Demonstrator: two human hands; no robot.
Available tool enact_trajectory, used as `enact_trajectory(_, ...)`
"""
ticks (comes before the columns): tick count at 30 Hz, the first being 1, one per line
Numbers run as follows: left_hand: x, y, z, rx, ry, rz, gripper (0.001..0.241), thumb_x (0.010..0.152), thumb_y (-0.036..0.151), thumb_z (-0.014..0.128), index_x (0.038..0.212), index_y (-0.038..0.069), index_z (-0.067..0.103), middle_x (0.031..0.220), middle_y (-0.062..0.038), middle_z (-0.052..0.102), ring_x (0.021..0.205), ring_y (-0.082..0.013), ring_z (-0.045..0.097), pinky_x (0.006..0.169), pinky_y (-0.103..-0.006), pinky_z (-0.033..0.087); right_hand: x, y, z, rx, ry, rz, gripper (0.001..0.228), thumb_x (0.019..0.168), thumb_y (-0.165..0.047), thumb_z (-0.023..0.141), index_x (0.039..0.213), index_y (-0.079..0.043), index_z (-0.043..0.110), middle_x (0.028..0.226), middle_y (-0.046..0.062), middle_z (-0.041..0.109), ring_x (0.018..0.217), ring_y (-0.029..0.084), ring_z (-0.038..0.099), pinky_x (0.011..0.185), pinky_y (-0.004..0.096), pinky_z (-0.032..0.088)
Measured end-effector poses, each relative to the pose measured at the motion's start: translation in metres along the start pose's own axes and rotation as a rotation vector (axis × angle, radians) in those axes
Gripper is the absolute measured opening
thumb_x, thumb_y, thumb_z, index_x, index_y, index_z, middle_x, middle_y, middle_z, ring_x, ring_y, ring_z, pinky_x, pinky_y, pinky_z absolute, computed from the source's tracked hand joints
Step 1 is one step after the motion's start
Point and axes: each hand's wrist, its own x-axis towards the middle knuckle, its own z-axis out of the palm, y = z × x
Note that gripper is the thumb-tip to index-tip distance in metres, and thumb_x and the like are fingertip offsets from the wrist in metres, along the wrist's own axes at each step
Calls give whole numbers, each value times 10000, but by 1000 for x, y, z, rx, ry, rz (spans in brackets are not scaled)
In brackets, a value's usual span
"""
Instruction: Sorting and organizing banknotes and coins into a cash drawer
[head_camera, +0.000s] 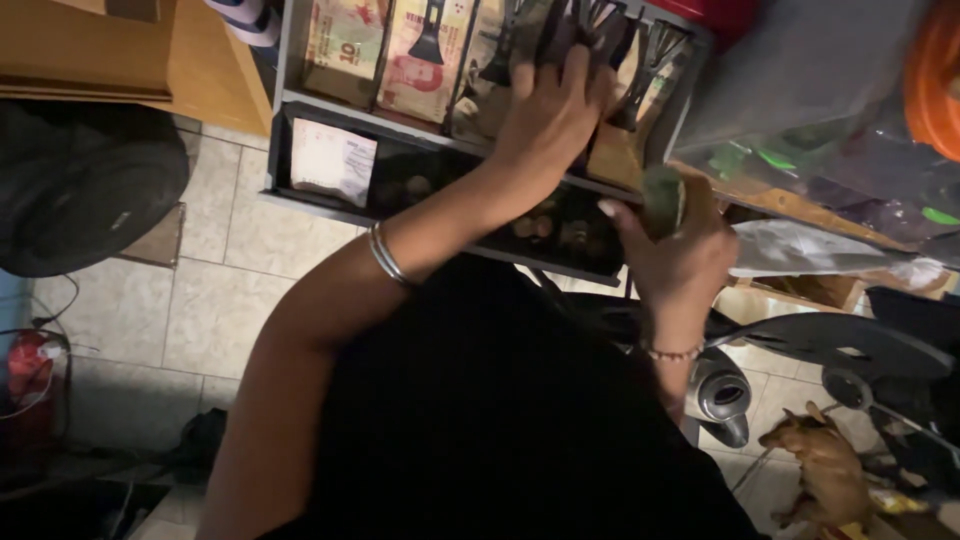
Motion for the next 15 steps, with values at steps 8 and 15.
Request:
enact_trajectory(8,0,3,3,41,7,-21,176,793,85,731,819,213,613,684,-1,516,671,-233,532,803,-399,356,-72,53,35,-345,-185,71,493,760,-535,937,824,-137,653,715,99,635,570,318,597,473,439,438)
enact_trajectory(15,-10,8,25,36,-50,-31,349,670,0,812,926,135,618,610,23,412,673,-218,466,828,-396,317,-74,40,37,-306,-175,154,460,868,-449,873,784,-122,561,634,90,614,514,312,590,437,425,426)
